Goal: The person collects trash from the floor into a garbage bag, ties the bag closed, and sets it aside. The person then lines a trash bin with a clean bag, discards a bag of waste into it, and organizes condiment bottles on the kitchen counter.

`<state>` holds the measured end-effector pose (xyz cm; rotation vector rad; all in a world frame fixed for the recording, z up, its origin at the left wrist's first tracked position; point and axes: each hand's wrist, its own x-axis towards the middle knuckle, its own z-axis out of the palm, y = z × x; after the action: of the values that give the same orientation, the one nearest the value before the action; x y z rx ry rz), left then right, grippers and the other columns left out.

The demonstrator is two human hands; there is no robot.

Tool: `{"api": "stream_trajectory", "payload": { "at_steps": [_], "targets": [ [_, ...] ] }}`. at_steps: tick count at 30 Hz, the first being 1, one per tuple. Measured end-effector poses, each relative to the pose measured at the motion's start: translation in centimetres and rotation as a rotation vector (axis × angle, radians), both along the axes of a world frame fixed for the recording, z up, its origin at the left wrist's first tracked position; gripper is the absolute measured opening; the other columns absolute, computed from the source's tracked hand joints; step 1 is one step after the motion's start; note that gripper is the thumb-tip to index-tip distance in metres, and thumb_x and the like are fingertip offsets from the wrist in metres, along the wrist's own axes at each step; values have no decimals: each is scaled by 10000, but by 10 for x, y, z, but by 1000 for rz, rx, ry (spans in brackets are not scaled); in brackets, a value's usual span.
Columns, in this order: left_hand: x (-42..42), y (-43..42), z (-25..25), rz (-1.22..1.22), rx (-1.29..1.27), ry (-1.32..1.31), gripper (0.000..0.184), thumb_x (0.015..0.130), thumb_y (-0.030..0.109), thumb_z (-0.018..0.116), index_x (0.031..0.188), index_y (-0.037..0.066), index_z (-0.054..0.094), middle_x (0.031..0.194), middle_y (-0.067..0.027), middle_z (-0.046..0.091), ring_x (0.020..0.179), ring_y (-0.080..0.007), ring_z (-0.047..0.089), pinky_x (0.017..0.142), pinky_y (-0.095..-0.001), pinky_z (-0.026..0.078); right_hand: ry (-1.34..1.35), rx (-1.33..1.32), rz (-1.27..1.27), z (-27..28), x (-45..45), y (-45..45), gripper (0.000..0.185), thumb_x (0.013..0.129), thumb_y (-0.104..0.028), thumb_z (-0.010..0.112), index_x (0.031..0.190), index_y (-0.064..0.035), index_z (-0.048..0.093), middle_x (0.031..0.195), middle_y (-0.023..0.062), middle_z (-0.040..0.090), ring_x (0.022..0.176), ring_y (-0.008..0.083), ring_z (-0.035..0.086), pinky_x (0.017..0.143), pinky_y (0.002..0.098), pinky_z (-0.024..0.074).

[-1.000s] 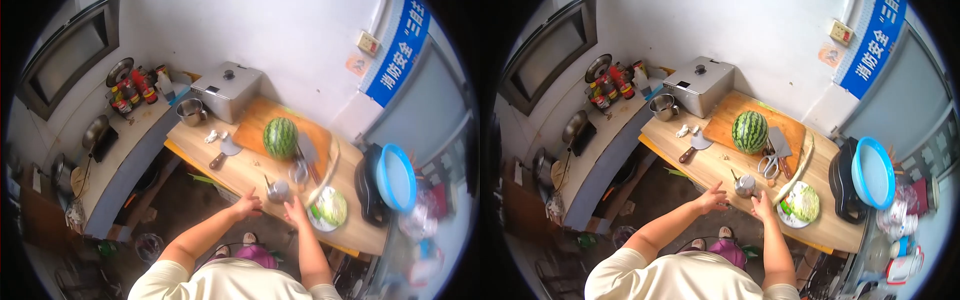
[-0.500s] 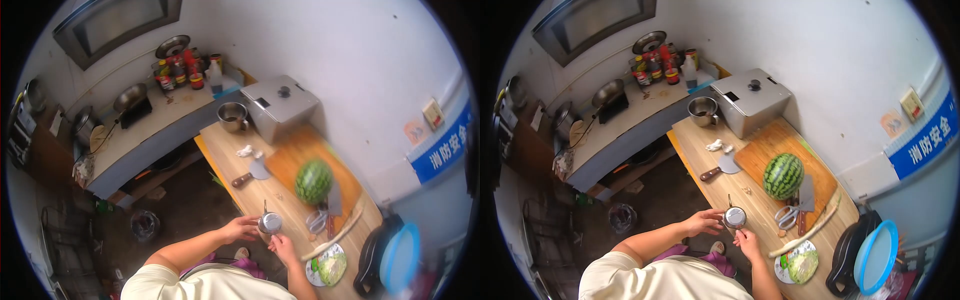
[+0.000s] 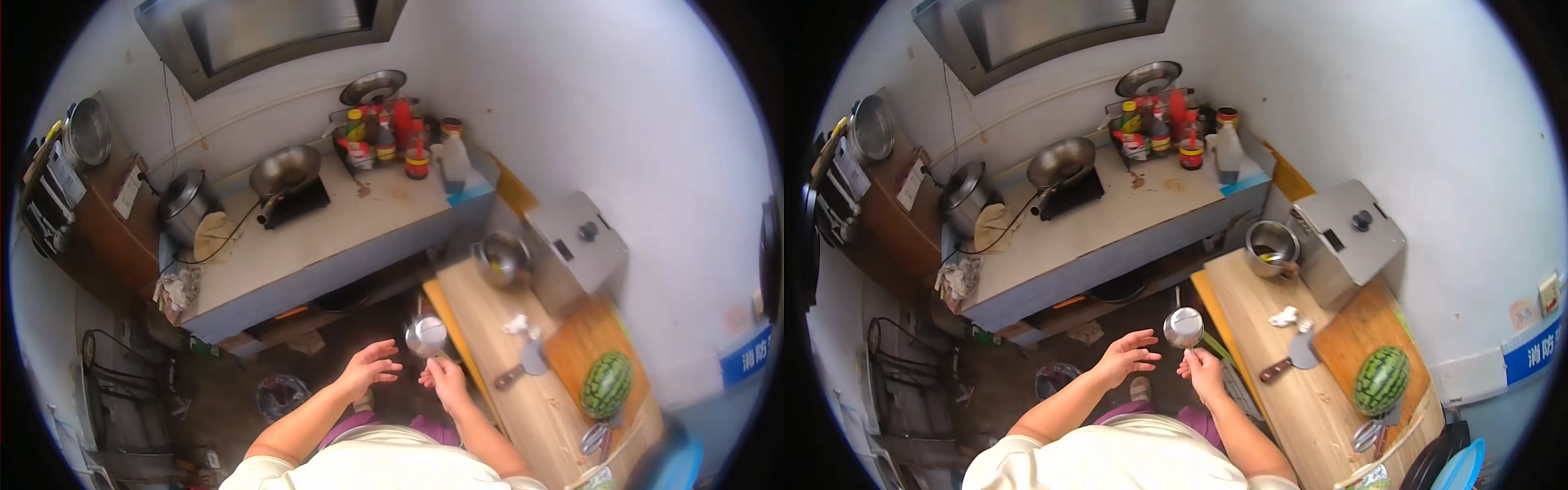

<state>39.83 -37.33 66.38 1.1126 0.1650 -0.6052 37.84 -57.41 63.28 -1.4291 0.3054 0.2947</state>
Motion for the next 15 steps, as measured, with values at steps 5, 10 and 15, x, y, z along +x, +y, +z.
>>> {"api": "stream_trajectory", "payload": {
  "at_steps": [5,10,15],
  "targets": [
    [69,73,4,62,73,-21,494,831,34,508,1300,42,353,1292,-161,389,1014,-251,549,808,-365,488,32,99,-56,-6,87,70,220,895,-246,503,814,-44,542,728,68,586,632,139,587,568,228,446],
    [133,105,-3,141,68,-25,496,829,31,507,1299,32,347,1297,-168,381,1013,-257,550,807,-368,488,65,125,-99,-16,165,96,221,894,-245,506,808,-44,539,729,64,581,644,139,587,565,229,445],
    [188,107,-17,209,113,32,484,832,32,502,1292,22,352,1296,-168,378,1012,-260,549,803,-358,490,98,144,-141,-34,245,99,224,895,-239,502,798,-40,537,714,58,572,608,134,571,544,223,438]
  ]
}}
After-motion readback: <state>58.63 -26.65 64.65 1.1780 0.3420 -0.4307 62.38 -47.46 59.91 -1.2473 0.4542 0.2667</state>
